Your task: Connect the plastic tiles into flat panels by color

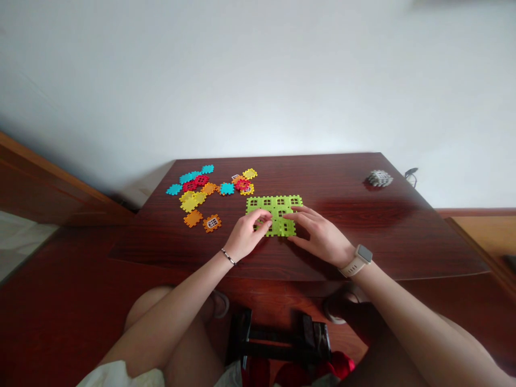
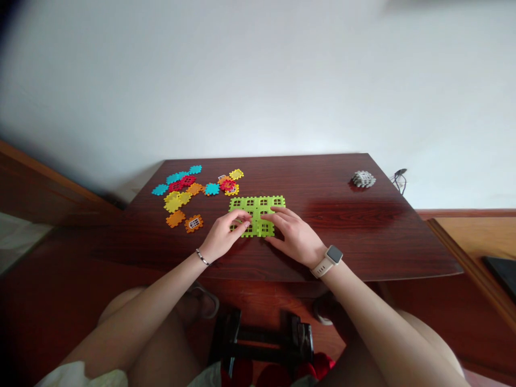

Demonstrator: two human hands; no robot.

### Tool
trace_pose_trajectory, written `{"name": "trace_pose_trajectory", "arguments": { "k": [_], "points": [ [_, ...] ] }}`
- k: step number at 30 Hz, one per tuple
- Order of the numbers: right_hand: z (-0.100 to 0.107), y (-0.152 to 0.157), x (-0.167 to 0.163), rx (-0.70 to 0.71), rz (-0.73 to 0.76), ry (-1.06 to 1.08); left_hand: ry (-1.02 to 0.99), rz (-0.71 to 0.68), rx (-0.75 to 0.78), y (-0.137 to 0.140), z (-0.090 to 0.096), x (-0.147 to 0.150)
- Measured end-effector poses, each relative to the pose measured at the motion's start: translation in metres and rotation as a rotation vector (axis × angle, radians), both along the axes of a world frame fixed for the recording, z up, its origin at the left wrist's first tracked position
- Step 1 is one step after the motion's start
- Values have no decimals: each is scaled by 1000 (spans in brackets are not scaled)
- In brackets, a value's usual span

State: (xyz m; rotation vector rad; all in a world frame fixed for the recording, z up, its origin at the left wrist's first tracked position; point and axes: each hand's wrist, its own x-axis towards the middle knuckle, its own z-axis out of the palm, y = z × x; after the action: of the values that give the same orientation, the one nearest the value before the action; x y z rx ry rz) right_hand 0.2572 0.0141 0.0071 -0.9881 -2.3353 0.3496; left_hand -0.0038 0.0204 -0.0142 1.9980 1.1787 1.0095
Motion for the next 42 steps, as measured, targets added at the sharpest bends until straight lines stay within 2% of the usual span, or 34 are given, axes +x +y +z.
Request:
{"name": "trace_pose_trajectory", "arguments": {
  "k": [4, 7, 21, 35, 42],
  "points": [
    [-1, 9, 13, -10, -31, -40, 272, 17, 259, -1, -5, -1],
    [-3, 12, 20, -62, -46, -66, 409, 12, 331, -3, -8, 1],
    [3, 16, 34, -97, 32, -131, 488, -3, 342, -4, -10, 3],
    [4, 15, 37, -109, 28, -153, 488, -5, 350, -4, -11, 2],
    [10, 12, 37, -61, 10, -139, 483, -7, 348, -4, -11, 2]
  ]
}}
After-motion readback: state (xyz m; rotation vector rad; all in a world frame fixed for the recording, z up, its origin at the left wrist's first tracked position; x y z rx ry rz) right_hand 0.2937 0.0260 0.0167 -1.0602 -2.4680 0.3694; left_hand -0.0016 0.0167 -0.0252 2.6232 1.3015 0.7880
